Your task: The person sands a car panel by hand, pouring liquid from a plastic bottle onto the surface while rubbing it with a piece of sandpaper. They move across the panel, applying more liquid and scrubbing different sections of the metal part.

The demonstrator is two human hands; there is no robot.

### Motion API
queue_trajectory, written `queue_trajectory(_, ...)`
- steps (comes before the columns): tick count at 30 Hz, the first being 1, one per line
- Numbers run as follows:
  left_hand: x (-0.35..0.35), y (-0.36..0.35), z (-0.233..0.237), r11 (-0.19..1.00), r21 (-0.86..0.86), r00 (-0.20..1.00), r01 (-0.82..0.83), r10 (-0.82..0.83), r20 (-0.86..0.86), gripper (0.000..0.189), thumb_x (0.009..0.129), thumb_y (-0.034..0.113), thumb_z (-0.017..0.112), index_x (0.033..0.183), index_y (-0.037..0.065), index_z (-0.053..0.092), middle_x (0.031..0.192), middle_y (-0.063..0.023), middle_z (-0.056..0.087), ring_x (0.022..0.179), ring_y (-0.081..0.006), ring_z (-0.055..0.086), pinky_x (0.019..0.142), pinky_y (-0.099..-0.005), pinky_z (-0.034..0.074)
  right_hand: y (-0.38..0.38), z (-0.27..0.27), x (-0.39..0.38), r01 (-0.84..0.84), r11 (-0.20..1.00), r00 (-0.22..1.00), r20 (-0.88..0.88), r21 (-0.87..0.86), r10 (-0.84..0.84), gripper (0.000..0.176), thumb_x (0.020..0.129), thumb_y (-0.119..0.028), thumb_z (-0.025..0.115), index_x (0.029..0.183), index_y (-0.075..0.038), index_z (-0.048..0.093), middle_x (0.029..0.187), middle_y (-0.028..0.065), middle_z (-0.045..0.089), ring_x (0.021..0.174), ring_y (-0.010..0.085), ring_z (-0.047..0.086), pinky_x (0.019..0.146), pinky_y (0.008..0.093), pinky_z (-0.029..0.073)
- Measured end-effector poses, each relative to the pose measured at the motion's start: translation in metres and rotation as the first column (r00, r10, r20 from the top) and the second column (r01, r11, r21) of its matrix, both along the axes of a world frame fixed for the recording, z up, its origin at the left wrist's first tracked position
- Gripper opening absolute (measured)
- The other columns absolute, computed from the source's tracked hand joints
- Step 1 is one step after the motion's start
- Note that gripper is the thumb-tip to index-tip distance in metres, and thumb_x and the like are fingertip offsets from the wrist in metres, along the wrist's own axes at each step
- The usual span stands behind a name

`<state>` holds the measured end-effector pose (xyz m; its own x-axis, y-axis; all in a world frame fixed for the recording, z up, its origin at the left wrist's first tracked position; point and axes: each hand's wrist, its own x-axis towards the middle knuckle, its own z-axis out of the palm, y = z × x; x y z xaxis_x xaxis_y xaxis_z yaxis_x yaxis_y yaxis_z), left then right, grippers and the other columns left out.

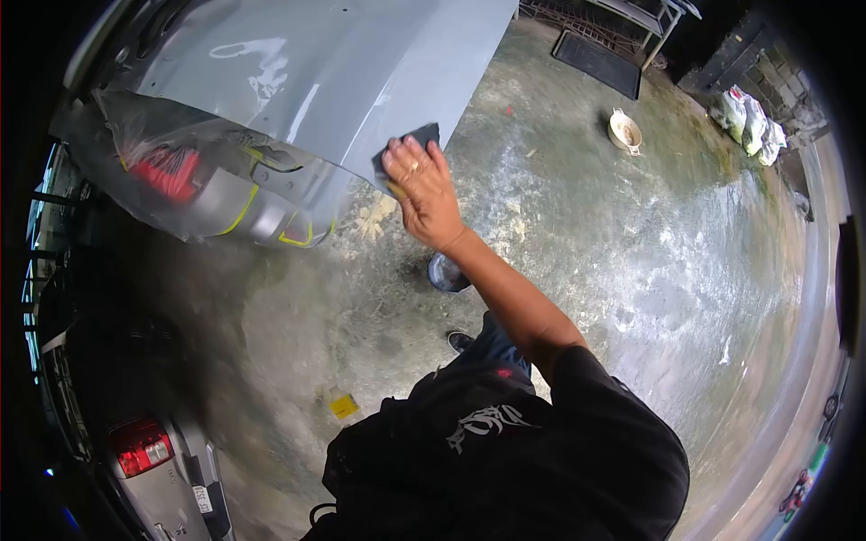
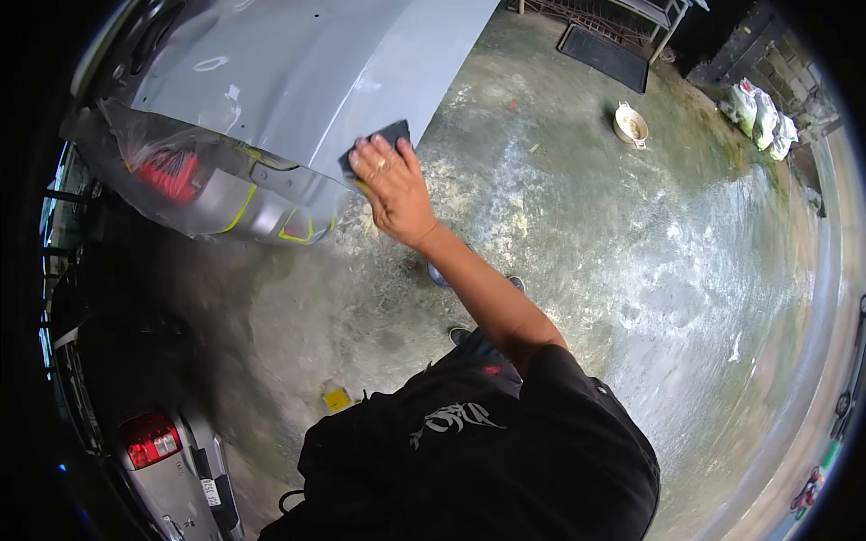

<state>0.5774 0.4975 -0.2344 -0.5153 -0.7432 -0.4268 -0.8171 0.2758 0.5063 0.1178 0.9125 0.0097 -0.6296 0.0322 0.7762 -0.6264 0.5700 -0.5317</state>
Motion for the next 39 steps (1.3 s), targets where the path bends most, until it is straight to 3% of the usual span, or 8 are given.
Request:
queue_trajectory(6,-0.001,-0.015,-0.012,0.999,-0.049,0.998,0.014,-0.017,-0.067,0.094,0.068,0.025,0.097,0.146,0.005,0.049,0.119,-0.0148,0.067,0.102,-0.0287,0.068,0.089,-0.0426,0.057,0.030,0.036,-0.060,0.121,0.976,0.992,0.043,-0.180,-0.115,0.044,0.103,-0.017,0.056,0.147,-0.011,0.057,0.156,0.0125,0.052,0.151,0.0329,0.040,0.126,0.0514,0.019)
queue_trajectory(12,-0.043,-0.023,-0.013,0.990,-0.121,0.989,0.075,-0.089,-0.116,0.097,0.068,0.026,0.097,0.149,0.006,0.046,0.121,-0.0159,0.065,0.103,-0.0303,0.067,0.091,-0.0439,0.057,-0.017,-0.007,0.035,-0.069,0.998,0.996,0.059,0.008,0.069,0.047,0.104,-0.014,0.053,0.151,-0.013,0.054,0.159,0.0140,0.048,0.153,0.0313,0.036,0.127,0.0540,0.015)
queue_trajectory(19,-0.068,0.008,0.021,0.996,-0.001,0.967,0.089,-0.087,-0.241,0.103,0.066,0.029,0.098,0.151,0.006,0.044,0.124,-0.0180,0.066,0.110,-0.0308,0.066,0.095,-0.0447,0.055,0.104,0.024,-0.131,0.120,0.959,0.989,0.115,-0.257,-0.093,0.044,0.107,-0.020,0.051,0.151,-0.016,0.054,0.160,0.0133,0.046,0.153,0.0305,0.037,0.128,0.0495,0.018)
queue_trajectory(22,-0.052,0.000,-0.007,0.988,0.028,0.969,0.155,-0.146,-0.197,0.098,0.067,0.026,0.098,0.148,0.006,0.046,0.123,-0.0186,0.066,0.110,-0.0316,0.066,0.095,-0.0453,0.055,0.087,0.026,-0.111,0.116,0.948,0.981,0.184,-0.295,-0.063,0.045,0.108,-0.021,0.049,0.152,-0.015,0.052,0.161,0.0143,0.044,0.154,0.0310,0.035,0.128,0.0499,0.018)
queue_trajectory(24,-0.043,0.001,-0.014,0.992,0.038,0.978,0.122,-0.113,-0.173,0.098,0.067,0.025,0.098,0.148,0.006,0.046,0.123,-0.0186,0.066,0.110,-0.0317,0.066,0.095,-0.0454,0.056,0.040,0.012,-0.051,0.115,0.982,0.990,0.099,-0.148,-0.101,0.047,0.106,-0.019,0.053,0.152,-0.013,0.052,0.160,0.0146,0.046,0.153,0.0319,0.036,0.128,0.0503,0.018)
queue_trajectory(29,-0.038,-0.012,-0.013,0.996,0.018,0.979,0.092,-0.087,-0.184,0.096,0.067,0.024,0.098,0.147,0.006,0.047,0.123,-0.0188,0.065,0.111,-0.0320,0.065,0.095,-0.0458,0.056,0.002,-0.045,0.045,-0.164,0.986,0.985,0.067,0.033,0.162,0.054,0.099,-0.013,0.063,0.152,-0.015,0.053,0.161,0.0140,0.046,0.154,0.0309,0.036,0.128,0.0518,0.017)
queue_trajectory(35,-0.051,-0.034,-0.003,0.994,0.006,0.954,0.112,-0.106,-0.280,0.095,0.067,0.023,0.098,0.145,0.007,0.047,0.123,-0.0189,0.065,0.111,-0.0323,0.065,0.095,-0.0462,0.056,0.094,-0.022,-0.100,0.120,0.965,0.990,0.098,-0.234,-0.100,0.046,0.108,-0.024,0.049,0.153,-0.020,0.052,0.163,0.0100,0.043,0.155,0.0284,0.033,0.128,0.0498,0.015)
queue_trajectory(39,-0.046,-0.038,-0.005,0.988,0.027,0.962,0.152,-0.142,-0.232,0.096,0.067,0.023,0.098,0.145,0.009,0.045,0.124,-0.0187,0.063,0.115,-0.0322,0.063,0.094,-0.0471,0.056,0.076,-0.014,-0.091,0.207,0.921,0.974,0.159,-0.330,-0.162,0.046,0.107,-0.023,0.048,0.153,-0.016,0.052,0.164,0.0123,0.041,0.155,0.0294,0.033,0.129,0.0493,0.014)
